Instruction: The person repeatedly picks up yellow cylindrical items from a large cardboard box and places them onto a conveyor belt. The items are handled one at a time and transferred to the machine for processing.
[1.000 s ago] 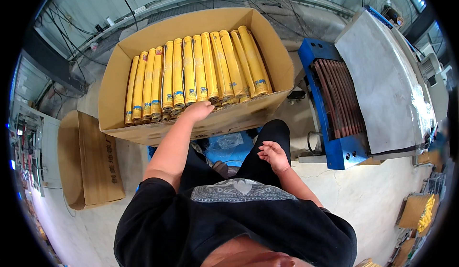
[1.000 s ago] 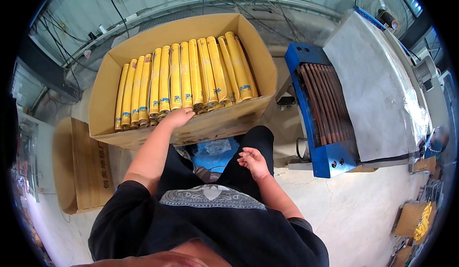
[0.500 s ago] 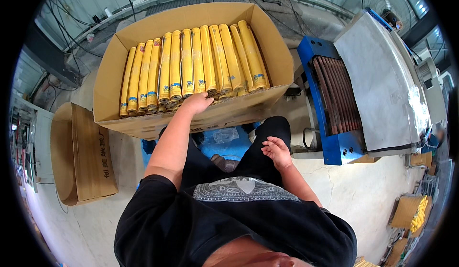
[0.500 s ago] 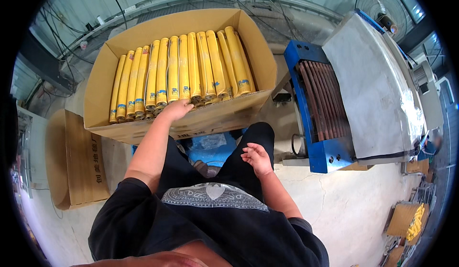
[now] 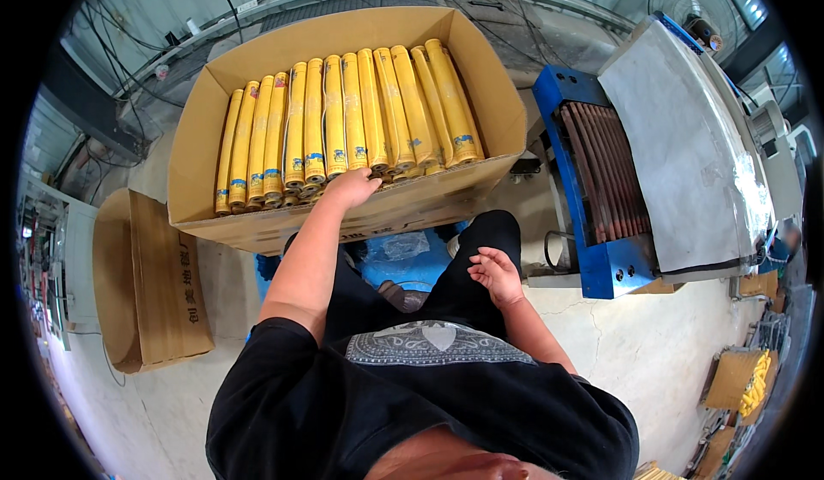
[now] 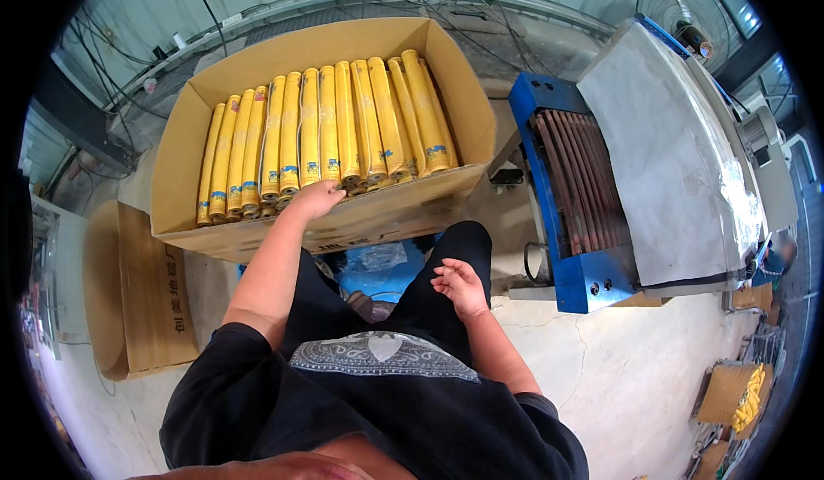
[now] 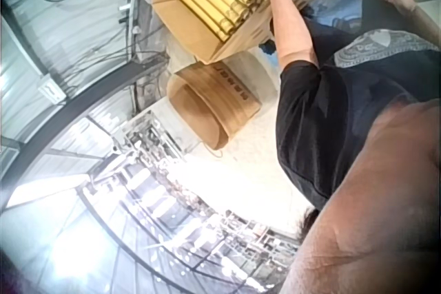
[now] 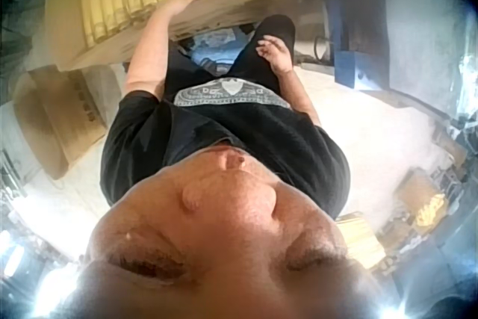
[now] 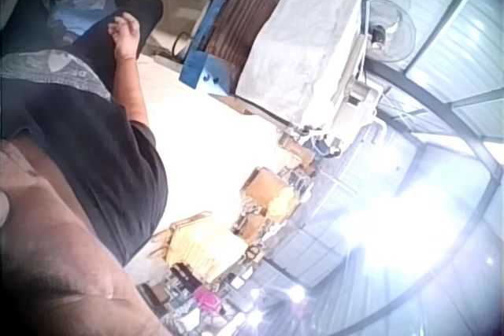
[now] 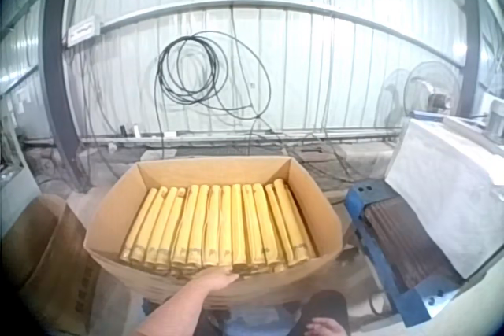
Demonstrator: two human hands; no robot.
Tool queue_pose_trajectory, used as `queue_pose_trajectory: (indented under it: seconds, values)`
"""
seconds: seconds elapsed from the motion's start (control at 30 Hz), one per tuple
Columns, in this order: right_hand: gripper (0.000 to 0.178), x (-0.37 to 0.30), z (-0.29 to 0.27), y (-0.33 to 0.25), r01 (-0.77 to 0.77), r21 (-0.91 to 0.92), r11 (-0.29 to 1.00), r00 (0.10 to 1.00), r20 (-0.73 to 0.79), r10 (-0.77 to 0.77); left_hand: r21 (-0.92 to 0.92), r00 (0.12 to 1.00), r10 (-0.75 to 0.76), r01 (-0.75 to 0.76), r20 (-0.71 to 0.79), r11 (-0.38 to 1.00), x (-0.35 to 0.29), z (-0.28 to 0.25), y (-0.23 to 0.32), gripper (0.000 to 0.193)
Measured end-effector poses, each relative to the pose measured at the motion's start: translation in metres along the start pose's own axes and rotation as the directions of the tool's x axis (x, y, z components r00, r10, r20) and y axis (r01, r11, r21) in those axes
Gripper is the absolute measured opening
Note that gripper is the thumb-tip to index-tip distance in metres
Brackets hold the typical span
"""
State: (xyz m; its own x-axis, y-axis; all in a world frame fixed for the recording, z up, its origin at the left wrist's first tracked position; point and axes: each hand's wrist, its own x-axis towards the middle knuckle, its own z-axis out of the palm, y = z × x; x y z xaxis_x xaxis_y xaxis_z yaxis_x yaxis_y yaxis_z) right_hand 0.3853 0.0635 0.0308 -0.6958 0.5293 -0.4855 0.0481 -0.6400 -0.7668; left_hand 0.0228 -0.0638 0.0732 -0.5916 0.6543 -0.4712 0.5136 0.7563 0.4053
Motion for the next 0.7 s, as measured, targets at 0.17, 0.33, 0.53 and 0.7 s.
queue_pose_trajectory:
  seconds: [0.17, 0.33, 0.53, 0.7]
  values:
    - [0.025, -0.0014, -0.0007, -0.0004, 0.005, 0.011, 1.000, 1.000, 0.000, -0.005, 0.018, 1.000, -0.001, 0.001, 0.009, 1.000, -0.0045, -0.0044, 0.0060, 0.060]
    - [0.025, -0.0021, 0.0011, -0.0018, 0.007, 0.019, 1.000, 1.000, 0.006, -0.007, 0.004, 1.000, -0.005, 0.005, 0.005, 1.000, -0.0042, -0.0041, 0.0048, 0.060]
    - [0.025, -0.0018, -0.0010, -0.0003, 0.010, 0.026, 1.000, 1.000, 0.005, -0.010, 0.001, 1.000, -0.012, 0.012, 0.001, 1.000, -0.0058, -0.0050, 0.0072, 0.061]
    - [0.025, -0.0031, 0.0013, -0.0023, 0.006, 0.024, 1.000, 1.000, 0.005, -0.007, -0.003, 1.000, -0.005, 0.005, -0.011, 1.000, -0.0049, -0.0032, 0.0032, 0.061]
